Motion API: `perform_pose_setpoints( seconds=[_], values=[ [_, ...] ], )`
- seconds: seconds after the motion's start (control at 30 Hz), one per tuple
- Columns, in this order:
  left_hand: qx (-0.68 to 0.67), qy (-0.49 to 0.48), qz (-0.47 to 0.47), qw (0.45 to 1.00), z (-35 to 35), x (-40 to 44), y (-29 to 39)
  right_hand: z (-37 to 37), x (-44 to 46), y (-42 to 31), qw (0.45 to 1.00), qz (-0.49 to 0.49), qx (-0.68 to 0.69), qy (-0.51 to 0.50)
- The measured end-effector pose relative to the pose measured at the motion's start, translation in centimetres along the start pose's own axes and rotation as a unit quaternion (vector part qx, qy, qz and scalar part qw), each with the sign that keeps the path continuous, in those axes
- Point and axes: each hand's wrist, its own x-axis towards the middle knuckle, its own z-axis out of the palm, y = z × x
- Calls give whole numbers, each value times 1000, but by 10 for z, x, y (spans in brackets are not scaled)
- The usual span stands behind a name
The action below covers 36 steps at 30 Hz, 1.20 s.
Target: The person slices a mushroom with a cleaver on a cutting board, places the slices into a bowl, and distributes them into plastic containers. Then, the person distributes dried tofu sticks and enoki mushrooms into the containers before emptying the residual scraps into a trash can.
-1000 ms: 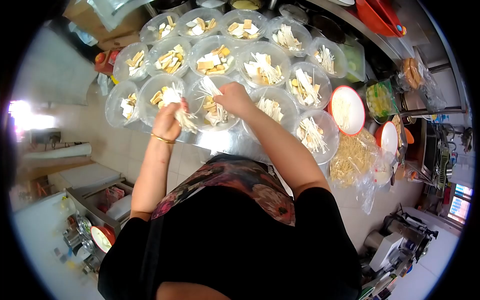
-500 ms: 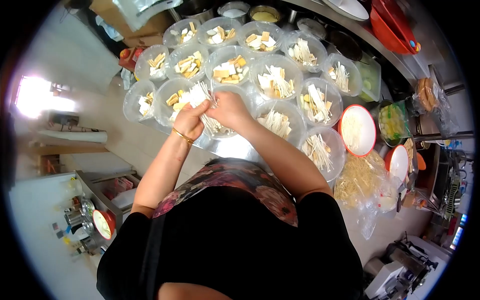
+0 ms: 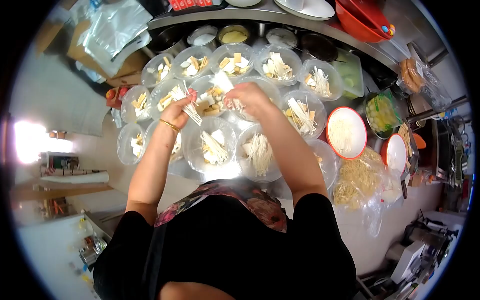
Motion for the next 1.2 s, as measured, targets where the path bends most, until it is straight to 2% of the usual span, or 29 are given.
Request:
perform_pose_setpoints(
  seconds=[0.03, 0.13, 0.17, 0.23, 0.27, 0.3, 0.33, 0.37, 0.4, 0.47, 0.5, 0.53, 0.57, 0.6, 0.63, 0.67, 0.7, 0.77, 0.8, 0.83, 0.87, 0.9, 0.97, 1.07, 1.17, 1.2],
  values=[
    [8, 3, -4, 1000, -1, 16, 8, -1, -8, -21, 1000, 12, 10, 13],
    [104, -25, 1, 994, 7, 52, 15, -23, 62, -33, 998, -52, 18, 43],
    [208, -19, -1, 978, 6, 67, 14, -31, 89, -35, 996, -70, 26, 46],
    [406, -8, -4, 914, -3, 101, 3, -37, 135, -40, 992, -13, -90, 86],
    [477, 39, 3, 878, -11, 119, -5, -39, 155, -38, 984, 20, -147, 103],
    [576, 47, 22, 816, -9, 116, -7, -44, 173, -30, 937, -32, -325, 125],
    [666, 52, 45, 743, -2, 109, -5, -47, 187, -27, 855, -85, -492, 142],
    [747, 56, 68, 659, 2, 104, -7, -53, 200, -22, 741, -134, -641, 151],
    [754, 28, 172, 634, -7, 102, -13, -41, 166, -45, 628, -146, -756, 118],
    [746, -51, 157, 645, -19, 114, -7, -45, 173, -37, 809, -161, -552, 118],
    [742, -95, 147, 647, -25, 119, -7, -49, 173, -27, 879, -163, -431, 123],
    [785, -96, 157, 592, -23, 119, -5, -49, 172, -15, 808, -283, -505, 112],
    [822, -105, 167, 534, -13, 115, -5, -36, 156, -13, 719, -339, -588, 151],
    [865, -97, 140, 473, 5, 98, -7, -39, 163, -16, 743, -269, -597, 139],
    [829, -116, 180, 517, -3, 94, -9, -35, 139, -30, 757, -197, -589, 202],
    [822, -109, 208, 518, 3, 80, -12, -45, 95, -33, 793, -244, -507, 234],
    [789, -167, 280, 521, -10, 82, -10, -58, 62, -30, 814, -300, -421, 264],
    [740, -161, 275, 592, -8, 46, -9, -119, 14, 7, 752, -424, -356, 357],
    [726, -146, 262, 619, -9, 30, -10, -153, -24, 22, 709, -436, -375, 409],
    [715, -144, 259, 634, -11, 20, -10, -198, -44, 46, 717, -335, -398, 464],
    [704, -140, 255, 648, -14, 11, -10, -239, -73, 63, 764, -230, -389, 461],
    [694, -134, 250, 662, -16, 3, -12, -274, -98, 74, 731, -35, -548, 405],
    [687, -123, 253, 670, -12, -9, -20, -289, -130, 88, 757, 126, -508, 392],
    [685, -115, 249, 675, 5, -25, -35, -273, -123, 102, 758, 209, -530, 317],
    [678, -114, 259, 678, 22, -40, -52, -269, -93, 141, 706, 170, -535, 432],
    [674, -117, 265, 680, 27, -44, -56, -271, -89, 144, 729, 157, -513, 425]
  ],
)
